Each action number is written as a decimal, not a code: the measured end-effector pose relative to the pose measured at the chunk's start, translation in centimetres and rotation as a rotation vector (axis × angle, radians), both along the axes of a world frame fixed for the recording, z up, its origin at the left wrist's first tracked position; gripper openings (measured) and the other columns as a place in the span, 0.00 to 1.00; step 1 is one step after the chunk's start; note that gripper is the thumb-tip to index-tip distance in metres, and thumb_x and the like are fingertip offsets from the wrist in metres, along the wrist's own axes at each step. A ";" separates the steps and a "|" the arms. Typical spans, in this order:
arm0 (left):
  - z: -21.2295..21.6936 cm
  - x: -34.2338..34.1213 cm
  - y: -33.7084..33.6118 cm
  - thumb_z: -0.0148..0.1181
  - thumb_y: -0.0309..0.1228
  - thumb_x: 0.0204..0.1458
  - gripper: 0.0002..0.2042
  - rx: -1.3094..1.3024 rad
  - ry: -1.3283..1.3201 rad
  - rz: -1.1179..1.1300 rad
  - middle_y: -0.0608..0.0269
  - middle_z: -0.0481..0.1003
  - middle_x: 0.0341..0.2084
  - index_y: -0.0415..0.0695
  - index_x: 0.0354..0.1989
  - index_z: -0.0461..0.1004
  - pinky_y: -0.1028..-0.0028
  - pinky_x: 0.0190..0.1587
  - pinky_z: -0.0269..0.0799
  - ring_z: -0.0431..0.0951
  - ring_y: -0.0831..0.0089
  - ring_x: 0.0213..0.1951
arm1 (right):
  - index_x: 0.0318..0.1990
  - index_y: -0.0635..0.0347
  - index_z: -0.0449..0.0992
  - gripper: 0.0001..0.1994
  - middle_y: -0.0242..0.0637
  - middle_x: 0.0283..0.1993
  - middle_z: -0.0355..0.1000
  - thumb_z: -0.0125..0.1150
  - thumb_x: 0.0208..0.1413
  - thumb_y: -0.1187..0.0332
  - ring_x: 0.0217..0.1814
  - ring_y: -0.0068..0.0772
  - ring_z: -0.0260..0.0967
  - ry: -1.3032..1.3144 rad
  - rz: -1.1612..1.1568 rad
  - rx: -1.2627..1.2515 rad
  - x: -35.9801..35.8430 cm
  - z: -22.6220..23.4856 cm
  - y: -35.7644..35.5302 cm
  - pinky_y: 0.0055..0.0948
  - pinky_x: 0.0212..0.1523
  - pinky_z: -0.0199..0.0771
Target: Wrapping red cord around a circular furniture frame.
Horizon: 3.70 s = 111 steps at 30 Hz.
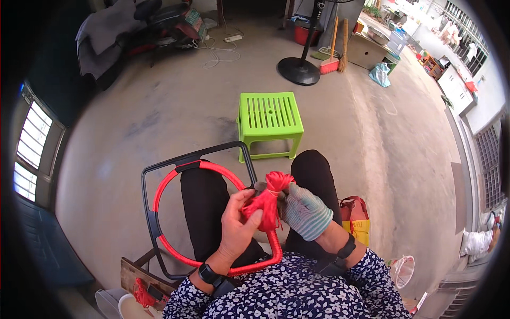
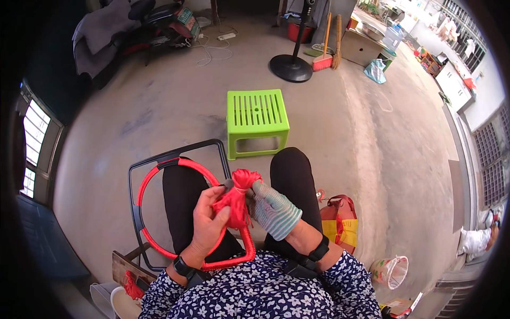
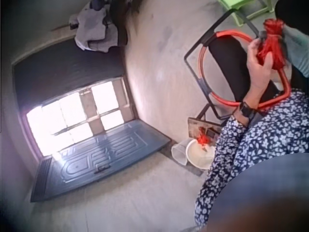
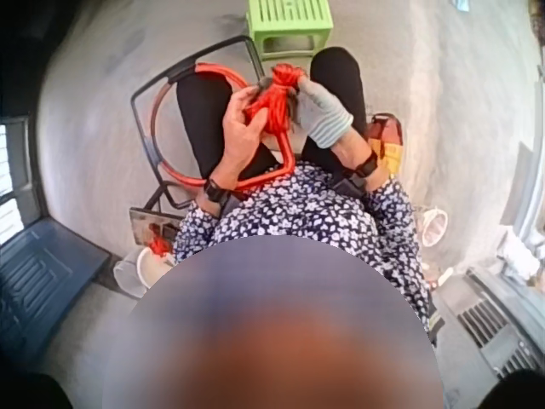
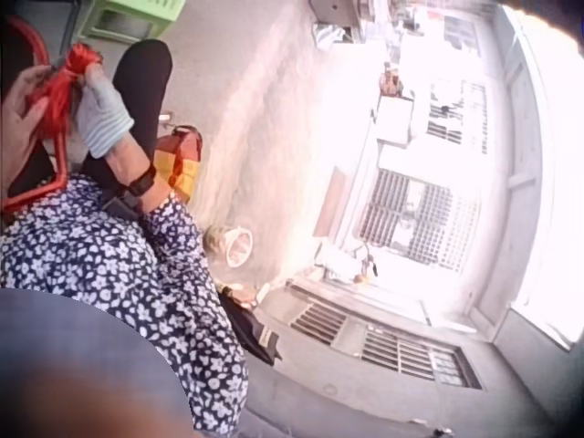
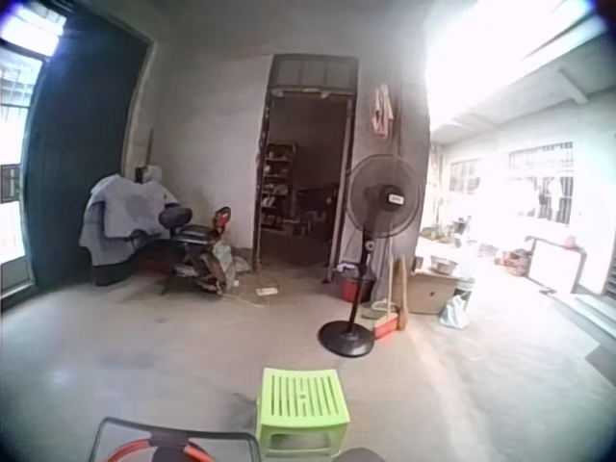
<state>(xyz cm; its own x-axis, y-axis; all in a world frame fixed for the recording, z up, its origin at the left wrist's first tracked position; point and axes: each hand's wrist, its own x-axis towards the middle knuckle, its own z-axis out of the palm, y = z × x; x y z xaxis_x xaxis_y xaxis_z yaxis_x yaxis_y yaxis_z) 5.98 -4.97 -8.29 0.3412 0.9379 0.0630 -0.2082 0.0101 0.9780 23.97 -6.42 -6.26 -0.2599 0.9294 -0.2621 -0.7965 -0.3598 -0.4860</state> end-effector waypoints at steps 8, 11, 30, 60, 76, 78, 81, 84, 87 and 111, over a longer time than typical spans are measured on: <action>-2.9 -2.6 2.3 0.48 0.32 0.60 0.16 -0.753 -0.836 -0.158 0.52 0.74 0.45 0.36 0.53 0.66 0.73 0.44 0.75 0.77 0.67 0.43 | 0.56 0.63 0.64 0.23 0.45 0.51 0.70 0.57 0.59 0.58 0.53 0.43 0.70 -0.235 -0.071 0.047 3.4 -1.7 2.0 0.41 0.53 0.72; -3.5 -2.6 2.8 0.47 0.36 0.60 0.19 -0.790 -0.950 -0.255 0.52 0.74 0.45 0.37 0.55 0.67 0.71 0.38 0.75 0.76 0.64 0.43 | 0.50 0.62 0.68 0.14 0.38 0.39 0.72 0.55 0.60 0.66 0.43 0.39 0.74 -0.087 -0.086 0.075 6.2 -4.2 2.6 0.35 0.45 0.76; 0.5 -3.4 1.9 0.59 0.30 0.54 0.09 -0.437 -0.207 -0.537 0.66 0.72 0.18 0.35 0.32 0.75 0.87 0.16 0.53 0.67 0.85 0.16 | 0.49 0.61 0.69 0.20 0.28 0.27 0.63 0.57 0.59 0.54 0.29 0.25 0.61 0.281 -0.357 0.189 8.0 1.2 -1.1 0.38 0.47 0.69; 0.6 -2.0 1.0 0.60 0.22 0.52 0.02 -0.379 0.095 -0.481 0.69 0.75 0.23 0.37 0.29 0.75 0.84 0.30 0.70 0.74 0.84 0.25 | 0.39 0.59 0.77 0.11 0.47 0.31 0.75 0.65 0.46 0.71 0.33 0.49 0.75 -1.470 0.328 0.640 1.2 2.1 -2.1 0.33 0.34 0.75; -1.3 -1.6 0.7 0.59 0.24 0.54 0.07 -0.667 -0.012 -0.218 0.67 0.73 0.25 0.40 0.40 0.70 0.82 0.20 0.65 0.70 0.82 0.19 | 0.40 0.64 0.74 0.13 0.30 0.29 0.73 0.69 0.47 0.73 0.29 0.21 0.70 -1.459 0.223 0.299 2.5 -1.1 0.9 0.23 0.35 0.73; -1.4 -1.7 0.5 0.61 0.26 0.54 0.07 -0.683 -0.176 -0.181 0.68 0.72 0.22 0.39 0.37 0.70 0.82 0.18 0.64 0.69 0.83 0.17 | 0.39 0.64 0.75 0.12 0.30 0.29 0.74 0.69 0.47 0.73 0.29 0.21 0.70 -1.354 0.214 0.302 2.3 -0.8 1.1 0.23 0.34 0.73; -1.5 -1.6 0.0 0.60 0.25 0.54 0.05 -0.731 -0.191 -0.107 0.69 0.72 0.22 0.39 0.36 0.71 0.82 0.18 0.64 0.69 0.84 0.17 | 0.37 0.64 0.75 0.11 0.35 0.30 0.75 0.69 0.47 0.72 0.30 0.22 0.71 -1.168 0.294 0.068 1.9 0.5 1.6 0.25 0.34 0.74; -2.0 -1.6 0.1 0.60 0.25 0.54 0.04 -0.667 -0.209 -0.069 0.69 0.72 0.21 0.39 0.35 0.72 0.83 0.18 0.63 0.69 0.84 0.17 | 0.37 0.63 0.76 0.10 0.41 0.31 0.75 0.69 0.45 0.74 0.32 0.30 0.75 -1.569 0.390 0.401 1.2 0.9 2.4 0.27 0.35 0.74; -1.9 -1.4 0.3 0.61 0.26 0.54 0.04 -0.681 -0.138 -0.071 0.69 0.72 0.21 0.39 0.34 0.73 0.83 0.17 0.63 0.69 0.84 0.17 | 0.37 0.56 0.77 0.13 0.44 0.29 0.74 0.64 0.39 0.75 0.32 0.49 0.73 -1.577 0.207 0.731 0.7 -0.1 3.2 0.35 0.32 0.74; -2.2 -1.5 0.0 0.61 0.27 0.55 0.06 -0.639 -0.092 -0.074 0.70 0.68 0.15 0.38 0.34 0.72 0.83 0.15 0.57 0.64 0.86 0.14 | 0.39 0.53 0.75 0.15 0.41 0.31 0.73 0.64 0.39 0.71 0.34 0.49 0.73 -1.784 0.596 1.060 -0.4 1.4 6.3 0.38 0.34 0.73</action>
<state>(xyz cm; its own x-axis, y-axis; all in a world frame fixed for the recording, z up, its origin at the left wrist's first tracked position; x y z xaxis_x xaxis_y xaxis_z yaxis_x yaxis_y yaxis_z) 4.51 -4.92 -10.44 0.4259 0.7744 -0.4680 -0.2673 0.6018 0.7526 23.54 -0.16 -4.85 -0.6280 0.7751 -0.0691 0.6848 0.5083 -0.5222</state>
